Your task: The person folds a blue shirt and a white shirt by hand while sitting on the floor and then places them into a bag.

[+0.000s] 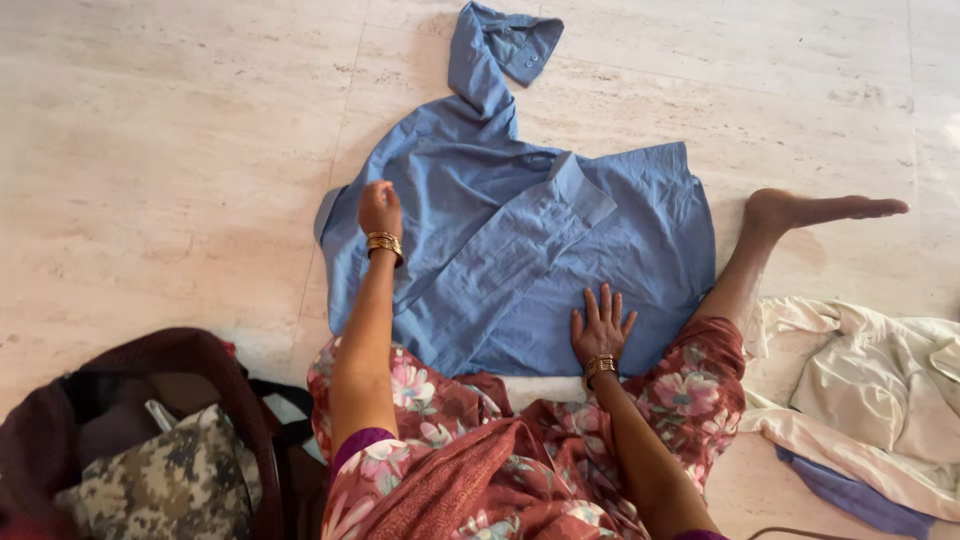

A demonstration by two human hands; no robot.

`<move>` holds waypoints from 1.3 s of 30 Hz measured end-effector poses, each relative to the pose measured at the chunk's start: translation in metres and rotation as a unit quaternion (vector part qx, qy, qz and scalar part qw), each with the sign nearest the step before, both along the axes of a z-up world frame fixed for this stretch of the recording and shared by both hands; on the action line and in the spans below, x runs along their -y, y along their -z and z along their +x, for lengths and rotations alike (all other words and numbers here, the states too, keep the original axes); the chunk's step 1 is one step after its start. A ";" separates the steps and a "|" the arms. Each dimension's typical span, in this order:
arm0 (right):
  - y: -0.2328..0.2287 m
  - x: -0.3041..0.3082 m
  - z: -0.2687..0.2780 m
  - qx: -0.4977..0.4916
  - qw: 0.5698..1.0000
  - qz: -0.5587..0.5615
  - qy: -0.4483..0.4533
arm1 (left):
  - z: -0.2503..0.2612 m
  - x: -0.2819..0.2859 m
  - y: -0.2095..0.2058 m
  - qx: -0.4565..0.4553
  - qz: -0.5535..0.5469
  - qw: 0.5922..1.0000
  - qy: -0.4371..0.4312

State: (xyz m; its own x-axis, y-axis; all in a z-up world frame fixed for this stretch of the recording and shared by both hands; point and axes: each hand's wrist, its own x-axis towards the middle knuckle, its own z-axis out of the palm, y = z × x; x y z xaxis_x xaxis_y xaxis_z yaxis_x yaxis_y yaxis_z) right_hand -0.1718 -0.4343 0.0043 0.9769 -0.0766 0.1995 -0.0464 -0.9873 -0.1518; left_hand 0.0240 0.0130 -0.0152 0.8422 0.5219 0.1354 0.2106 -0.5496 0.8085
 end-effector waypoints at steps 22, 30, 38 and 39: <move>-0.051 -0.078 0.142 0.171 0.963 0.205 -0.025 | -0.063 0.012 0.014 0.075 0.033 0.994 0.071; -0.057 -0.242 0.437 0.071 0.968 0.237 -0.034 | -0.060 -0.004 -0.008 0.005 0.050 0.994 0.092; 0.002 -0.273 0.540 0.116 0.971 0.210 -0.013 | -0.061 -0.024 -0.028 -0.226 -0.259 0.938 -0.038; 0.003 -0.268 0.540 0.100 0.968 0.230 -0.024 | -0.061 -0.025 -0.022 -0.232 -0.260 0.936 -0.042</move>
State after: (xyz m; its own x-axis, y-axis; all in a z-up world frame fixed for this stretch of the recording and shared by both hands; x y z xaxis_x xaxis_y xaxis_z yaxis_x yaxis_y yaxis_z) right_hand 0.3685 -0.1664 0.0017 0.9268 -0.1573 0.3409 0.0743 -0.8132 -0.5772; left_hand -0.0374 0.0385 0.0066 0.7003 0.4821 -0.5264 0.6306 -0.0722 0.7728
